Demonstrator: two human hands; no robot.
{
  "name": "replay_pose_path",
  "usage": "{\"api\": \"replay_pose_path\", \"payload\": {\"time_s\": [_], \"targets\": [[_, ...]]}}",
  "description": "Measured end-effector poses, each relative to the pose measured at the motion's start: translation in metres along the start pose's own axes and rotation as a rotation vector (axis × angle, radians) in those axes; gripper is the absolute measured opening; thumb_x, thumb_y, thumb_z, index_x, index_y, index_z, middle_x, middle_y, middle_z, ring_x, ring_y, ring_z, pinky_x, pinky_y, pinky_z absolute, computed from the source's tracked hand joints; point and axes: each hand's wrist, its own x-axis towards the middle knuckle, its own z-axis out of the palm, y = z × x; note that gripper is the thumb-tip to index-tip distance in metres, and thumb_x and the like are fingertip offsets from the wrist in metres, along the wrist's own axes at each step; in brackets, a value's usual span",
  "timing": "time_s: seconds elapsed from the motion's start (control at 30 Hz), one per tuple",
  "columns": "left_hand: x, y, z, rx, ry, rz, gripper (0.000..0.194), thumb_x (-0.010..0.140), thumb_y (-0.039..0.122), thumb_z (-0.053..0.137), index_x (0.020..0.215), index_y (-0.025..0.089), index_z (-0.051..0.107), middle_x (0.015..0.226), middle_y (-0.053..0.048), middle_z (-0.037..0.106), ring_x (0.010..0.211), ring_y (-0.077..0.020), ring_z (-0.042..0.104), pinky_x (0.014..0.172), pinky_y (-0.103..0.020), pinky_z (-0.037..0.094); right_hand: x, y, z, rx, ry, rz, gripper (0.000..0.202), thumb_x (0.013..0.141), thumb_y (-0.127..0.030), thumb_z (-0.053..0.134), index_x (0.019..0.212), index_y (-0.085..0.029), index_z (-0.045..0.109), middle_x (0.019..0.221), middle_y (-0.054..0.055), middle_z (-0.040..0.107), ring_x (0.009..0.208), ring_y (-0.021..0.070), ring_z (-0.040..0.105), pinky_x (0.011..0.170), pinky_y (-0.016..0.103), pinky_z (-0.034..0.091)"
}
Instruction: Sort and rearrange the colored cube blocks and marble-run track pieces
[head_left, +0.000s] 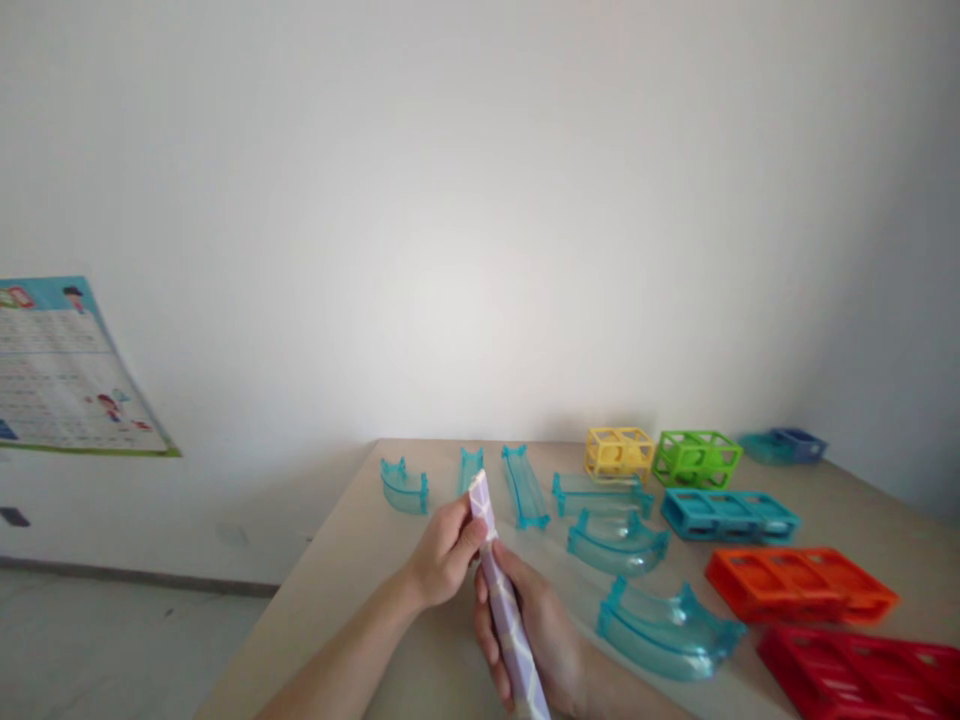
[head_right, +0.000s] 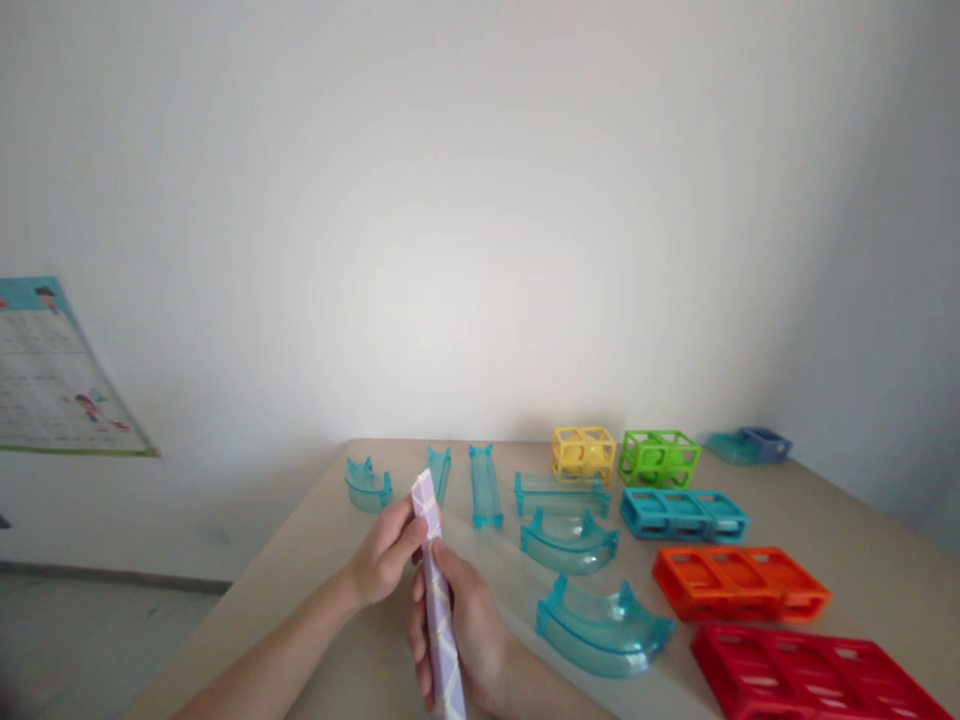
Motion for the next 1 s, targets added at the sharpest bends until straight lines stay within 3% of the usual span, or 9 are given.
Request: {"api": "replay_pose_path", "payload": {"time_s": [0.23, 0.43, 0.53, 0.67, 1.0], "targets": [[0.001, 0.0053, 0.0003, 0.083, -0.011, 0.032, 0.053, 0.09, 0.059, 0.031, 0.084, 0.012, 0.056, 0.059, -0.002, 0.052, 0.05, -0.0118, 0.049, 0.048, -0.022, 0.039, -0.0005, -0.0018, -0.0036, 0.02, -0.032, 0.004, 0.051, 0.091, -0.06, 0.022, 0.079, -0.018, 0.05, 0.041, 0.0, 0.056, 0.026, 0.0136, 0.048, 0.022, 0.019, 0.039], [-0.0001, 0.0032, 0.0016, -0.015, -0.063, -0.031, 0.045, 0.089, 0.055, 0.04, 0.088, 0.013, 0.056, 0.061, -0.001, 0.055, 0.045, -0.01, 0.051, 0.045, -0.02, 0.038, -0.0028, -0.0062, -0.0002, 0.008, 0.005, 0.014, 0.053, 0.091, -0.06, 0.022, 0.076, -0.018, 0.051, 0.042, -0.001, 0.055, 0.026, 0.0119, 0.047, 0.023, 0.018, 0.037], [-0.0009, 0.0023, 0.0038, -0.097, -0.107, -0.078, 0.04, 0.089, 0.052, 0.043, 0.094, 0.014, 0.054, 0.055, 0.004, 0.049, 0.038, -0.0072, 0.045, 0.039, -0.018, 0.033, -0.0039, -0.0086, 0.0013, 0.0, 0.016, -0.005, 0.055, 0.092, -0.059, 0.021, 0.077, -0.017, 0.053, 0.042, -0.001, 0.054, 0.026, 0.0114, 0.046, 0.024, 0.018, 0.035], [-0.0002, 0.0026, 0.0045, -0.198, -0.073, -0.083, 0.037, 0.088, 0.05, 0.048, 0.094, 0.014, 0.054, 0.059, 0.005, 0.044, 0.039, -0.0043, 0.038, 0.037, -0.016, 0.028, -0.0041, -0.0094, 0.0011, 0.002, 0.036, -0.021, 0.054, 0.091, -0.059, 0.024, 0.081, -0.016, 0.055, 0.043, -0.003, 0.052, 0.025, 0.0109, 0.045, 0.025, 0.018, 0.035], [0.0025, 0.0046, 0.0044, -0.285, 0.002, -0.167, 0.043, 0.09, 0.051, 0.043, 0.091, 0.011, 0.058, 0.051, 0.004, 0.05, 0.037, -0.0065, 0.046, 0.039, -0.017, 0.033, -0.0039, -0.0079, -0.0021, 0.011, -0.007, -0.049, 0.052, 0.092, -0.055, 0.026, 0.106, -0.015, 0.055, 0.044, -0.004, 0.052, 0.026, 0.0107, 0.045, 0.025, 0.018, 0.038]]}}
